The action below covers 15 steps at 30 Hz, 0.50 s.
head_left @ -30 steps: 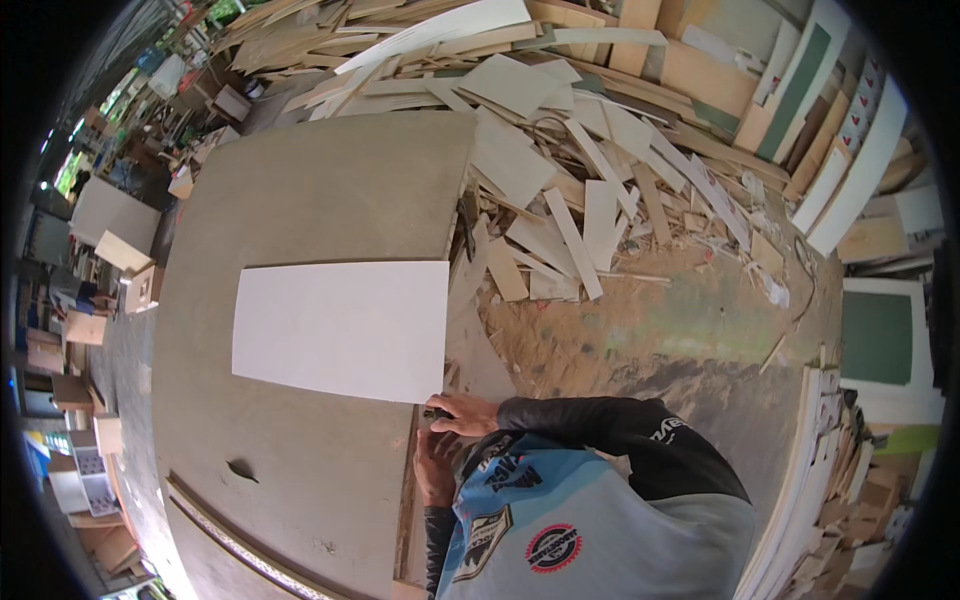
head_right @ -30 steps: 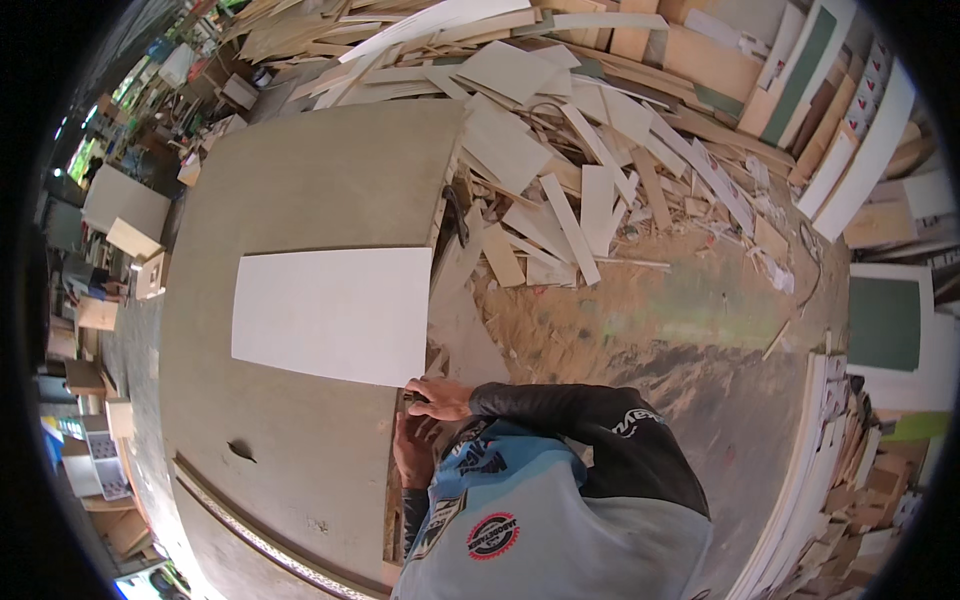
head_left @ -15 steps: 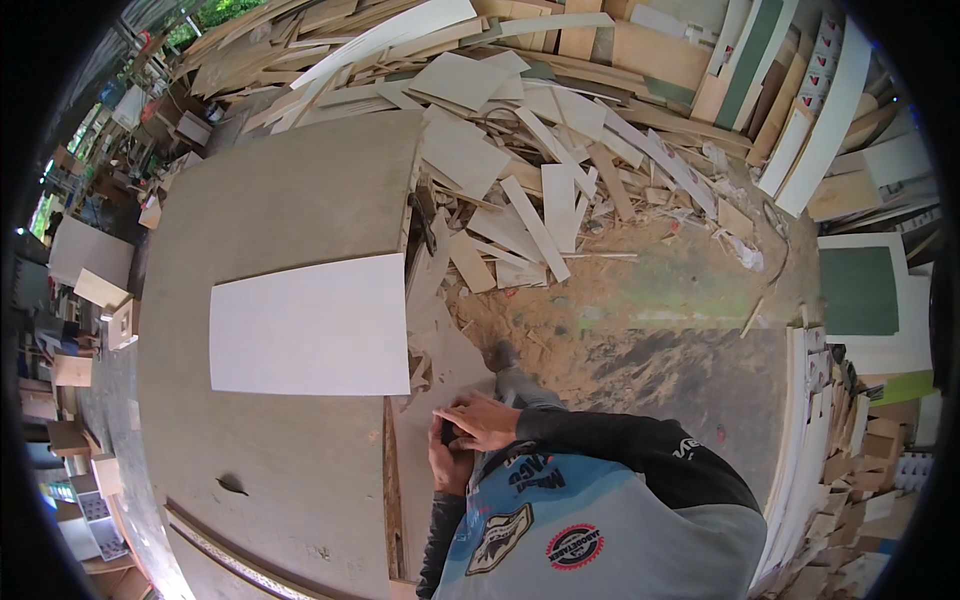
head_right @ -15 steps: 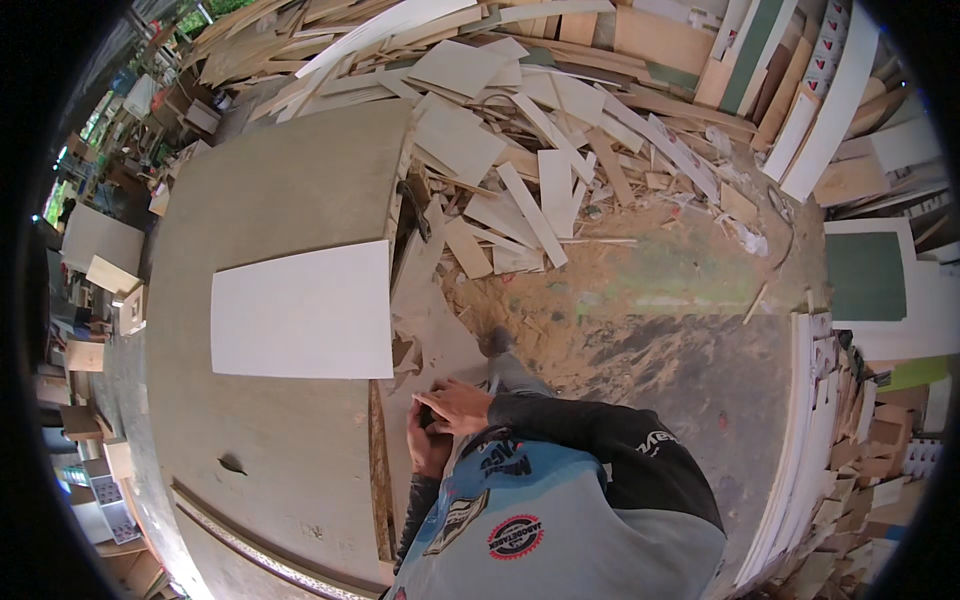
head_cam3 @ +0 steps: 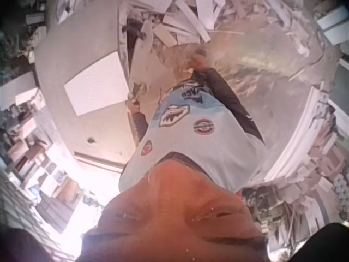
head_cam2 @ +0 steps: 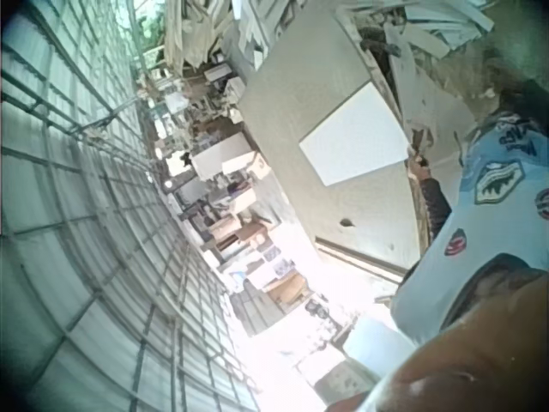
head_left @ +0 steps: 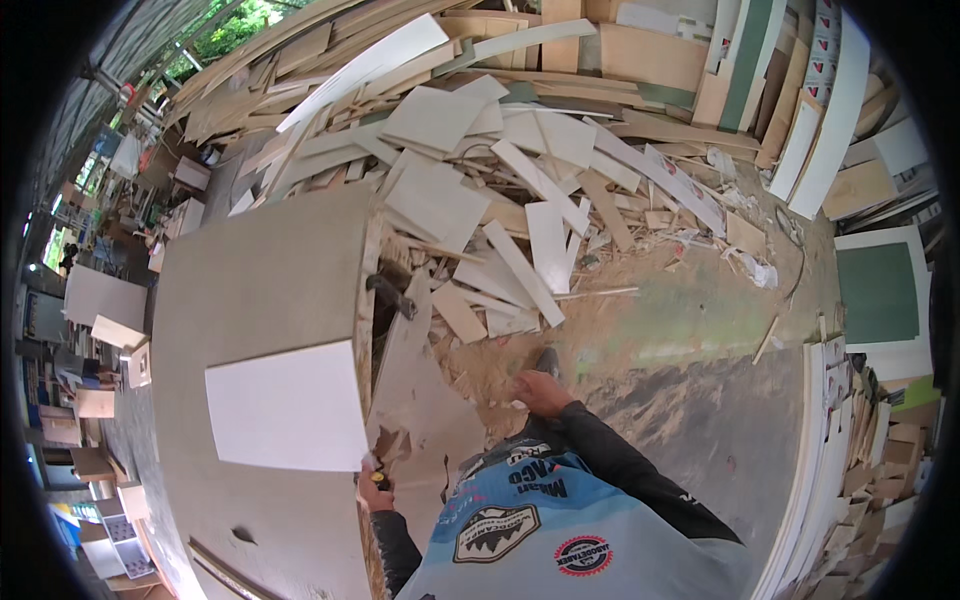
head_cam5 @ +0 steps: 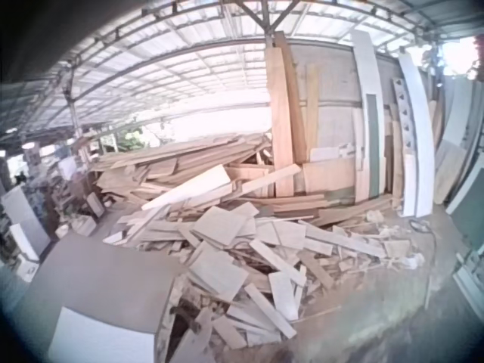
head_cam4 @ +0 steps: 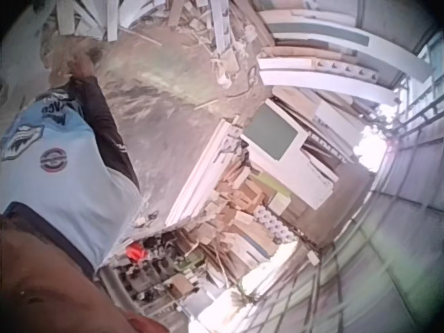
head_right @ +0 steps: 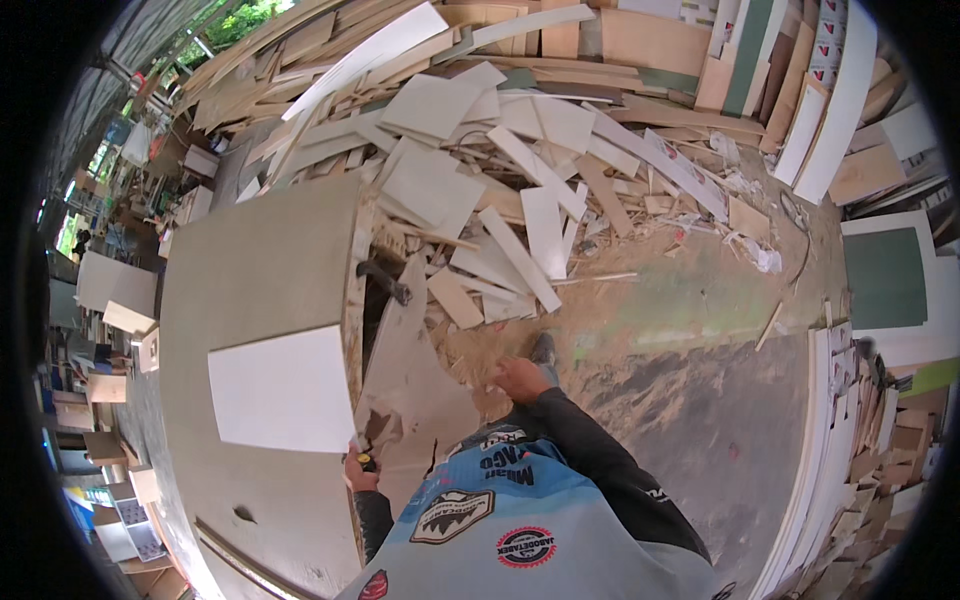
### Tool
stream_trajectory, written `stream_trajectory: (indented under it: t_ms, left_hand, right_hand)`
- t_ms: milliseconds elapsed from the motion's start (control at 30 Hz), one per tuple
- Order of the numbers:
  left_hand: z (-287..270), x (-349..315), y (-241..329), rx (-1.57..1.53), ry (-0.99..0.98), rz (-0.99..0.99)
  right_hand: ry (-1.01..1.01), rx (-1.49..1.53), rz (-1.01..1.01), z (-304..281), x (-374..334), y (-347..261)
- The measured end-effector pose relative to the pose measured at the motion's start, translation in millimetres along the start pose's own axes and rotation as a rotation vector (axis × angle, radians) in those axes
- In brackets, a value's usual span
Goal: The person measures a white panel with a tape measure, marks it with a pencil, and uses a hammer to nail a wooden board onto a large wooden sheet.
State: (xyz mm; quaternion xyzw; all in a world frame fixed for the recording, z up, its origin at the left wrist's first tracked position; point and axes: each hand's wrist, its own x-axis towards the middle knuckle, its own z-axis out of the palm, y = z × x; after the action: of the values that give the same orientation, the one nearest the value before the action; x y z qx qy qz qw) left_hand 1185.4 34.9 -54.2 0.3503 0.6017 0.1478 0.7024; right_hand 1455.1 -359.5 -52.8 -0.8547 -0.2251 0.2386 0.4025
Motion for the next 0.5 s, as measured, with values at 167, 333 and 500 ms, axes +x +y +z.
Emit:
stream_trajectory:
  t_ms: [167, 333, 500]
  left_hand:
    - [60.1, 15.2, 3.8, 0.137, 0.121, 0.237]
    - [95.6, 31.6, -14.8, 0.186, 0.063, 0.301]
    - [172.9, -4.1, -23.5, 0.194, 0.063, 0.34]
  right_hand:
    - [0.173, 0.134, 0.333, -96.0, -4.3, 99.1]
    - [0.246, 0.009, 0.461, -157.5, 5.7, 168.2]
    - [0.292, 0.081, 0.518, -152.1, 38.5, 194.7]
